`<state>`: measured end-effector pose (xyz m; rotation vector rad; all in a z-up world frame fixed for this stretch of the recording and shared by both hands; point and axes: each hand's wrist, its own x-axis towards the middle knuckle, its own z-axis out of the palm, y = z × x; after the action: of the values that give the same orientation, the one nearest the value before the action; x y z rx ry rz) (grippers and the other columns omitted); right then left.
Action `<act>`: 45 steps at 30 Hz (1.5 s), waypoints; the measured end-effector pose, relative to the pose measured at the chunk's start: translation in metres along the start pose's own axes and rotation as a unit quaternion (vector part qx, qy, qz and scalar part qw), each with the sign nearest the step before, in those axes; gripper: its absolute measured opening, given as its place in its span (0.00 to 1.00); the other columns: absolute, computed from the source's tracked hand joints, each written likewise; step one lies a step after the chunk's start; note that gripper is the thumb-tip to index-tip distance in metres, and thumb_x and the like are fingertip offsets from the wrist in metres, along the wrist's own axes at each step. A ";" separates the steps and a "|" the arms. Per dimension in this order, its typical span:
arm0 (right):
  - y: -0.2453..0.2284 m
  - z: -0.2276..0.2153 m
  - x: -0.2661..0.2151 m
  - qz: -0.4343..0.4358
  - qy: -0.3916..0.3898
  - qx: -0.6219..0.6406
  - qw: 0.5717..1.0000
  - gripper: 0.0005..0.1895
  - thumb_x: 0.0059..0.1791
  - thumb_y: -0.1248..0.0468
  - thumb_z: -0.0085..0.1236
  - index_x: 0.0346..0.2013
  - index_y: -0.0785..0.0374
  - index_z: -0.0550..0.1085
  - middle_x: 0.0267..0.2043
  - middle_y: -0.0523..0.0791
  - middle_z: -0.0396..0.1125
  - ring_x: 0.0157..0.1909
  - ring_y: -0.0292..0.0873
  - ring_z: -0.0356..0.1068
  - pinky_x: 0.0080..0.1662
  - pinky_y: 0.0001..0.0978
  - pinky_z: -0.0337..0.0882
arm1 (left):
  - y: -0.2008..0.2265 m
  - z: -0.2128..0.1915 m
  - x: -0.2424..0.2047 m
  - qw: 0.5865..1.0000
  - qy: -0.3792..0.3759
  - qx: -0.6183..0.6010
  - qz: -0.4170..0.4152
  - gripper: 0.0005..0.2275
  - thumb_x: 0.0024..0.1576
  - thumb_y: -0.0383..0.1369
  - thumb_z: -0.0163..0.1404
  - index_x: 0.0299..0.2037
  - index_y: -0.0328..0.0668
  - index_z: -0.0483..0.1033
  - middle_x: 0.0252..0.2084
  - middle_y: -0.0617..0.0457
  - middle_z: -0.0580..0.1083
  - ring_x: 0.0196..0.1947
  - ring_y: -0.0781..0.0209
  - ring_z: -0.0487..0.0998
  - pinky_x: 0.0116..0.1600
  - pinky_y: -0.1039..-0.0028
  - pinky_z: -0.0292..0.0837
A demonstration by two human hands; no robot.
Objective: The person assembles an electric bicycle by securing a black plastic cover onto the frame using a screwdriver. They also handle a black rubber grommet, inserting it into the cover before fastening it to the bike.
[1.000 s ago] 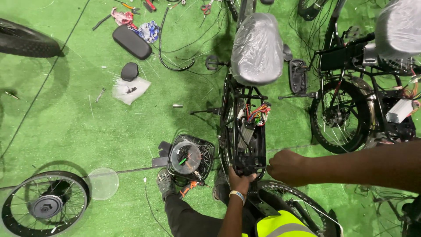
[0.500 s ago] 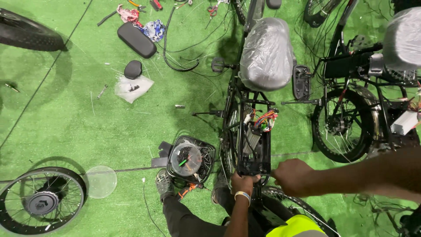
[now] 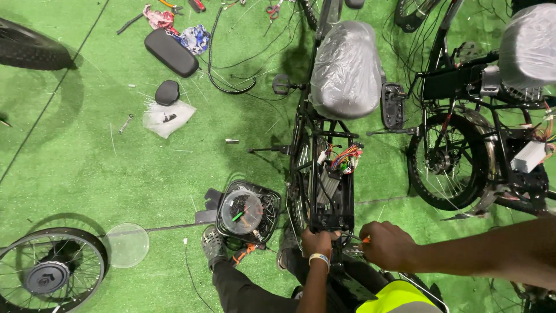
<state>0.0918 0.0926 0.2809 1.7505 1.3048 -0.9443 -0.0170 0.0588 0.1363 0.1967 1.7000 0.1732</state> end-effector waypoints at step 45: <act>0.005 0.009 -0.027 -0.117 0.121 -0.066 0.984 0.11 0.46 0.54 0.51 0.36 0.46 0.80 0.32 0.51 0.74 0.40 0.56 0.75 0.44 0.48 0.75 | -0.055 0.000 0.045 0.973 -0.083 -0.204 0.072 0.13 0.43 0.28 0.62 0.38 0.39 0.77 0.38 0.41 0.74 0.37 0.45 0.78 0.33 0.57 0.79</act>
<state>0.0898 0.0726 0.3010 1.6722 1.7191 -0.7660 -0.0246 0.0155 0.0805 0.0255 1.4487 0.5919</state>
